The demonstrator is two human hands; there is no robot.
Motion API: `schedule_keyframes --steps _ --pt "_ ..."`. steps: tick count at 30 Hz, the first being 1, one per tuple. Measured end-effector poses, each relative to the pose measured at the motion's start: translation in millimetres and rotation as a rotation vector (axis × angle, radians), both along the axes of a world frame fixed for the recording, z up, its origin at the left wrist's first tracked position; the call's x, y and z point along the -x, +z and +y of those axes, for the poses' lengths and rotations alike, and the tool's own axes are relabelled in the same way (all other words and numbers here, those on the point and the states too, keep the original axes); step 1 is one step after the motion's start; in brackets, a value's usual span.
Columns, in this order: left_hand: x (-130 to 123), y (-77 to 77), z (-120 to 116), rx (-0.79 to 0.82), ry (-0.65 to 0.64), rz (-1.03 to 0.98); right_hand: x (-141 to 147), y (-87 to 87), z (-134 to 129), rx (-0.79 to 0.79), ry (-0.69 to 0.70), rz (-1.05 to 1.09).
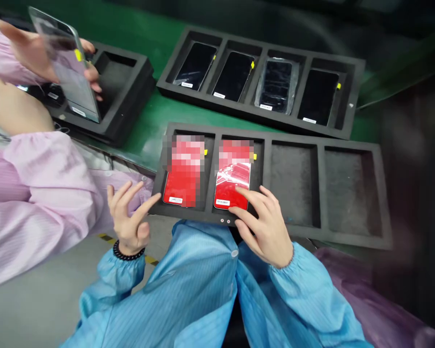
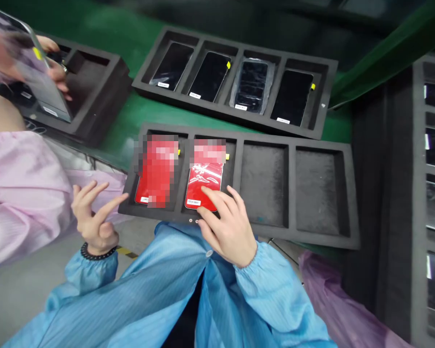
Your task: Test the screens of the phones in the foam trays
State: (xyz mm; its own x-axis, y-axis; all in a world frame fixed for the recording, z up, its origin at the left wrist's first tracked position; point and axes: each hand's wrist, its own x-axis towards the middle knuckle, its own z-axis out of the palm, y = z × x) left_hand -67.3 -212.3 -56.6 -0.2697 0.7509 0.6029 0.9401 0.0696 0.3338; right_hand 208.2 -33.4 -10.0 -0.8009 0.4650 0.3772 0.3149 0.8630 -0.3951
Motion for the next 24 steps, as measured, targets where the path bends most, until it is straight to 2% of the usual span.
schedule_keyframes --steps 4,9,16,24 --pt "-1 4.2 -6 0.094 -0.022 -0.043 13 1.3 0 -0.086 0.058 -0.118" --pt "3 8.5 -4 0.314 -0.095 -0.01 17 -0.8 0 -0.119 0.075 -0.194" --pt "6 9.0 -1 0.291 -0.181 -0.006 16 -2.6 0 -0.122 0.094 -0.211" --pt "3 9.8 1 0.352 -0.202 -0.025 17 -2.1 0 -0.145 0.099 -0.215"
